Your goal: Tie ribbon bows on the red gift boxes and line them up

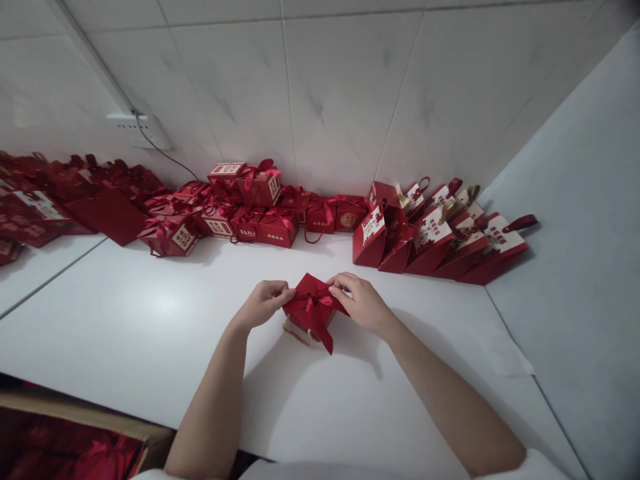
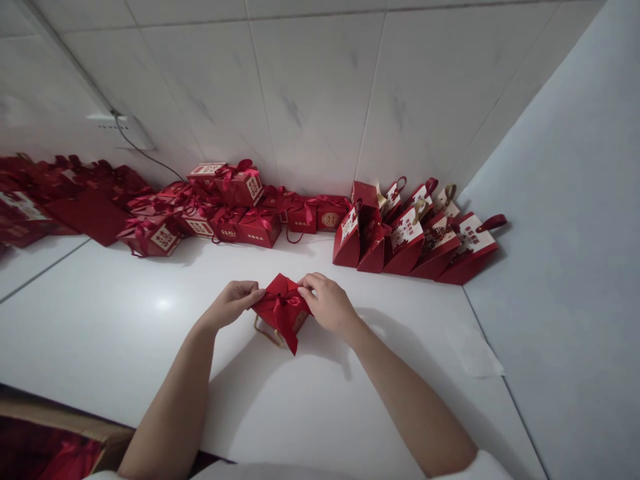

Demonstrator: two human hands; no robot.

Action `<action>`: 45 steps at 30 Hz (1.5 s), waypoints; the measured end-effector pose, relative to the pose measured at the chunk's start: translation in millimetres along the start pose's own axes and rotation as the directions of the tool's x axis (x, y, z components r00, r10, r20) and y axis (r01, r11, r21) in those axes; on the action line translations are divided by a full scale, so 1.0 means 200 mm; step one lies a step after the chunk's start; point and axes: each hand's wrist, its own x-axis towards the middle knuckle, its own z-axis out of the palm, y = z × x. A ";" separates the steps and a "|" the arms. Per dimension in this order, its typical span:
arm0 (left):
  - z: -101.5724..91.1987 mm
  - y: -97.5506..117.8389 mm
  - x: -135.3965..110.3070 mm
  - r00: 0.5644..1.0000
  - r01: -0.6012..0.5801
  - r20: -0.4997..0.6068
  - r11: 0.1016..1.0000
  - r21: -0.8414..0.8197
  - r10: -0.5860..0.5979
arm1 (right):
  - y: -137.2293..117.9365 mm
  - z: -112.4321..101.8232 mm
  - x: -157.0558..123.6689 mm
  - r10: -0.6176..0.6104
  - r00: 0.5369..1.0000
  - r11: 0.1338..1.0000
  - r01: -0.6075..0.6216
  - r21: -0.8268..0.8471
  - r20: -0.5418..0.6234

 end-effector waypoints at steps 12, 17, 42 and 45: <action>0.15 0.01 0.04 0.974 0.010 -0.223 0.997 -0.078 -0.027 | -0.01 0.02 0.00 0.032 0.999 0.999 -0.032 0.005 -0.031; 0.15 0.03 0.03 0.992 0.046 -0.105 0.984 -0.174 -0.065 | 0.00 0.02 0.00 -0.054 0.996 0.997 0.058 0.058 -0.066; 0.05 -0.07 0.03 0.943 -0.144 0.271 0.972 -0.185 0.191 | 0.27 -0.08 0.08 -0.093 0.927 0.780 -0.160 0.605 0.364; 0.00 -0.11 0.02 0.927 -0.079 0.365 0.996 -0.033 0.085 | 0.35 -0.02 0.07 -0.294 0.871 0.622 -0.138 0.771 0.393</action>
